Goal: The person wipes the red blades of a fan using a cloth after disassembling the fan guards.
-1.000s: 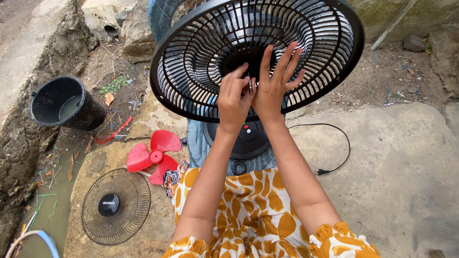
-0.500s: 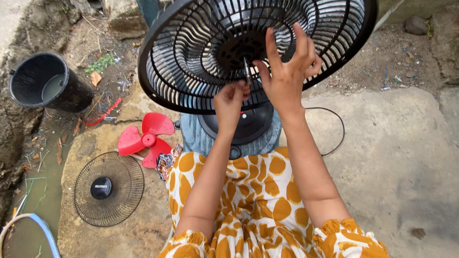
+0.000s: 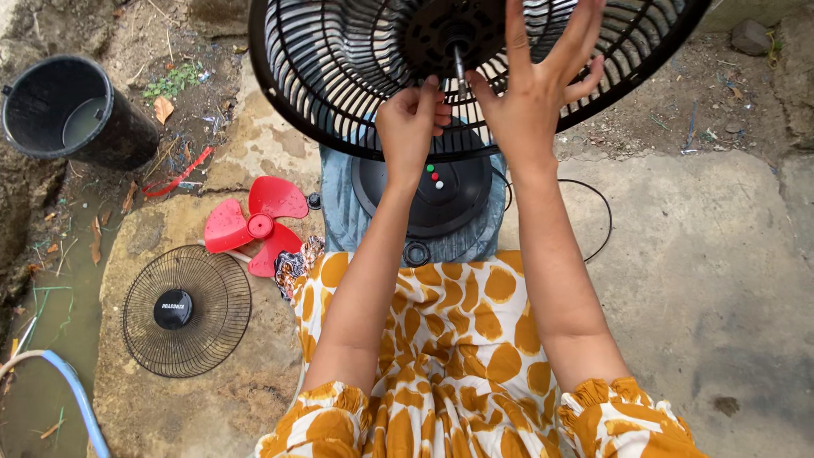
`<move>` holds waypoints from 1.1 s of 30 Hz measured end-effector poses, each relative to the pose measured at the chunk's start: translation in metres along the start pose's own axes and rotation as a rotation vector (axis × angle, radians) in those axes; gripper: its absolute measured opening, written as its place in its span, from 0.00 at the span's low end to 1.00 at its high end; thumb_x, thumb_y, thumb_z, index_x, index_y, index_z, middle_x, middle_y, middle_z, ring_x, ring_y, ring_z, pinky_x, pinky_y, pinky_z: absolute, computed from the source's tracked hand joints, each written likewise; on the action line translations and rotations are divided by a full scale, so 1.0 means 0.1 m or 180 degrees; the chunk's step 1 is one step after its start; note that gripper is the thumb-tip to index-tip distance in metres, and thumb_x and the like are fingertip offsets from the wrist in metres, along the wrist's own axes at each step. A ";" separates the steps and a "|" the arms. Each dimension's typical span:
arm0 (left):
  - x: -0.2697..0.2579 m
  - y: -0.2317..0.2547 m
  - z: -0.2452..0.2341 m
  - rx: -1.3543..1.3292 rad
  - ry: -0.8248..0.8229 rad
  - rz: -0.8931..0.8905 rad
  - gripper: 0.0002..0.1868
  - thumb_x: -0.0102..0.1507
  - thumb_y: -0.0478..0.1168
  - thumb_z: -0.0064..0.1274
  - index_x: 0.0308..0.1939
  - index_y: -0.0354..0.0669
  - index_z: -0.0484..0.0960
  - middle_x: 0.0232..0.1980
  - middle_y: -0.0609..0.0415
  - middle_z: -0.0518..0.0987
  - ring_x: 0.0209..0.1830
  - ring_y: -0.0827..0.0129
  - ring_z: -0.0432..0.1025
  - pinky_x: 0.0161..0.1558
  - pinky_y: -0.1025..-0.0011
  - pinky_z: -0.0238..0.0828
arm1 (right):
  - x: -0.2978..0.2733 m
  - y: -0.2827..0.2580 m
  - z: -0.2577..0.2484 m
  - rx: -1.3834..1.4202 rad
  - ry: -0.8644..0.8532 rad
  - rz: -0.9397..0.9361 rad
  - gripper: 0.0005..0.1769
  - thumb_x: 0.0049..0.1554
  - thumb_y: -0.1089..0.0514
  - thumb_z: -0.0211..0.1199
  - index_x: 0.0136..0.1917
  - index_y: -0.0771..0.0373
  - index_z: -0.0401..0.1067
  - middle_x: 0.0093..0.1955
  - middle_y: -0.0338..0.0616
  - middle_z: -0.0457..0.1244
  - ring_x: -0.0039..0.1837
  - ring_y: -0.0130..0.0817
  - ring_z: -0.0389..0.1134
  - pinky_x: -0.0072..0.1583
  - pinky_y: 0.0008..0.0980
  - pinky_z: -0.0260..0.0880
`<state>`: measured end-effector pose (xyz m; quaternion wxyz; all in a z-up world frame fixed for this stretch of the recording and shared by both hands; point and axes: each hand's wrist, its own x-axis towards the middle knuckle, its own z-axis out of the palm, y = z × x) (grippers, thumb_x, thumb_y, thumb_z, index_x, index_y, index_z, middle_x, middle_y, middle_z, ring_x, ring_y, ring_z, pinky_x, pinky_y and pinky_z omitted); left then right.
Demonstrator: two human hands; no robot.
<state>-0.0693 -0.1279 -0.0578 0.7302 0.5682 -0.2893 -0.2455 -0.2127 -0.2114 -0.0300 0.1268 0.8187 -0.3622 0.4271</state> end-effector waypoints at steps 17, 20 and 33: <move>-0.01 0.19 -0.23 0.0562 -0.0069 0.0735 0.12 0.68 0.42 0.53 0.43 0.35 0.86 0.33 0.53 0.87 0.33 0.74 0.83 0.36 0.76 0.80 | 0.16 -0.03 0.08 -0.0140 -0.0177 0.0064 0.57 0.53 0.47 0.79 0.86 0.38 0.49 0.82 0.68 0.28 0.86 0.65 0.28 0.75 0.77 0.31; -0.17 0.34 -0.19 0.0639 0.0039 0.1427 0.11 0.68 0.34 0.53 0.54 0.37 0.81 0.47 0.51 0.84 0.43 0.71 0.82 0.43 0.74 0.82 | 0.05 -0.08 0.04 -0.0030 -0.0199 0.0167 0.58 0.55 0.46 0.81 0.86 0.35 0.47 0.84 0.63 0.27 0.85 0.61 0.29 0.75 0.75 0.33; -0.52 0.28 0.05 0.1340 0.0404 0.2780 0.19 0.67 0.28 0.60 0.61 0.48 0.78 0.56 0.52 0.66 0.47 0.65 0.75 0.49 0.68 0.75 | -0.54 0.03 -0.47 0.0443 0.1377 -0.0197 0.45 0.55 0.53 0.81 0.76 0.35 0.58 0.89 0.30 0.31 0.87 0.32 0.35 0.83 0.41 0.45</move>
